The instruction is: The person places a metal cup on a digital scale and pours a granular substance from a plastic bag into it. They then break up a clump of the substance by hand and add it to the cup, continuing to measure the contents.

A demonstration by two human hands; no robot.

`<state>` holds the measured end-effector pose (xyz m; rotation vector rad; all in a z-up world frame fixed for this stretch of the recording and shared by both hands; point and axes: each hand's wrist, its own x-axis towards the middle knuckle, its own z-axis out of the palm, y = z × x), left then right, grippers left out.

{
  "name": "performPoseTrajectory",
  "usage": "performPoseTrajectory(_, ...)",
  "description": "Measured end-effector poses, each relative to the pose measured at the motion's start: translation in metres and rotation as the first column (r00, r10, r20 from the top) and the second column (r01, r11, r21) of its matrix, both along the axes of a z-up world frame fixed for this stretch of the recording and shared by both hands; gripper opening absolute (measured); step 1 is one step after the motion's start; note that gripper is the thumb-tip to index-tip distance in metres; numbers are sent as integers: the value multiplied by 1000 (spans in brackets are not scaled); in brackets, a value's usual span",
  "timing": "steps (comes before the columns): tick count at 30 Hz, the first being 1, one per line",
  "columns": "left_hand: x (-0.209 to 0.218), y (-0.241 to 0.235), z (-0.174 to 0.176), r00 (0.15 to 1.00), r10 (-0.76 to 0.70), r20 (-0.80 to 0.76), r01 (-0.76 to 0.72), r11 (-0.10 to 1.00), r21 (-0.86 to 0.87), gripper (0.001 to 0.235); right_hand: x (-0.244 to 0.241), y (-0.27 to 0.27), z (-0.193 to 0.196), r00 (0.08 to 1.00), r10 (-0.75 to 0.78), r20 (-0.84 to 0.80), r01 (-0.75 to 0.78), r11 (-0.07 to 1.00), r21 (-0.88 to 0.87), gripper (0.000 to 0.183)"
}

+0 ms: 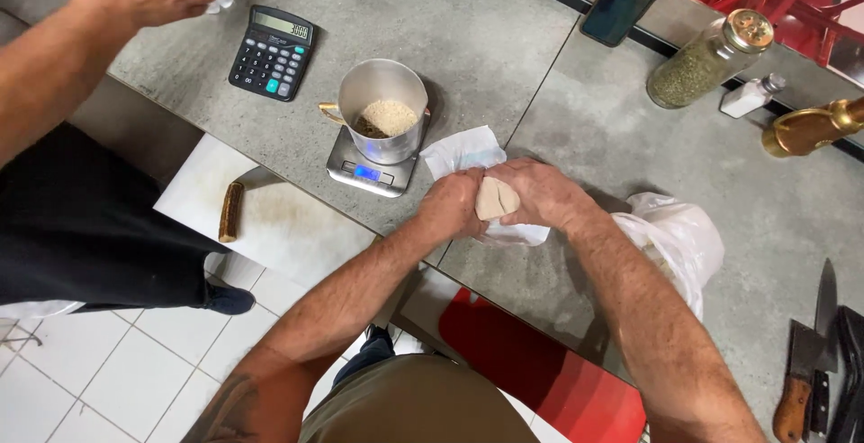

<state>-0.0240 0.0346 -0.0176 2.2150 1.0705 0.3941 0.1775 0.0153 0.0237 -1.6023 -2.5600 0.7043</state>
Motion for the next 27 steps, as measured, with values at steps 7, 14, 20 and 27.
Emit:
performPoseTrajectory(7, -7, 5, 2, 998, -37, 48, 38, 999, -18, 62, -9, -4, 11, 1000, -9, -9, 9, 1000, 9, 79)
performPoseTrajectory(14, -17, 11, 21, 996, -76, 42, 81, 987, -136, 63, -13, -12, 11, 998, -53, 15, 53, 998, 42, 80)
performPoseTrajectory(20, -23, 16, 30, 993, -111, -25, 106, 982, -156, 67, -14, -25, 33, 999, -42, 15, 38, 981, 189, 96)
performPoseTrajectory(27, -22, 26, 49, 993, -114, 12, 114, 975, -193, 68, 18, -122, 155, 889, -365, -278, 441, 847, 297, 63)
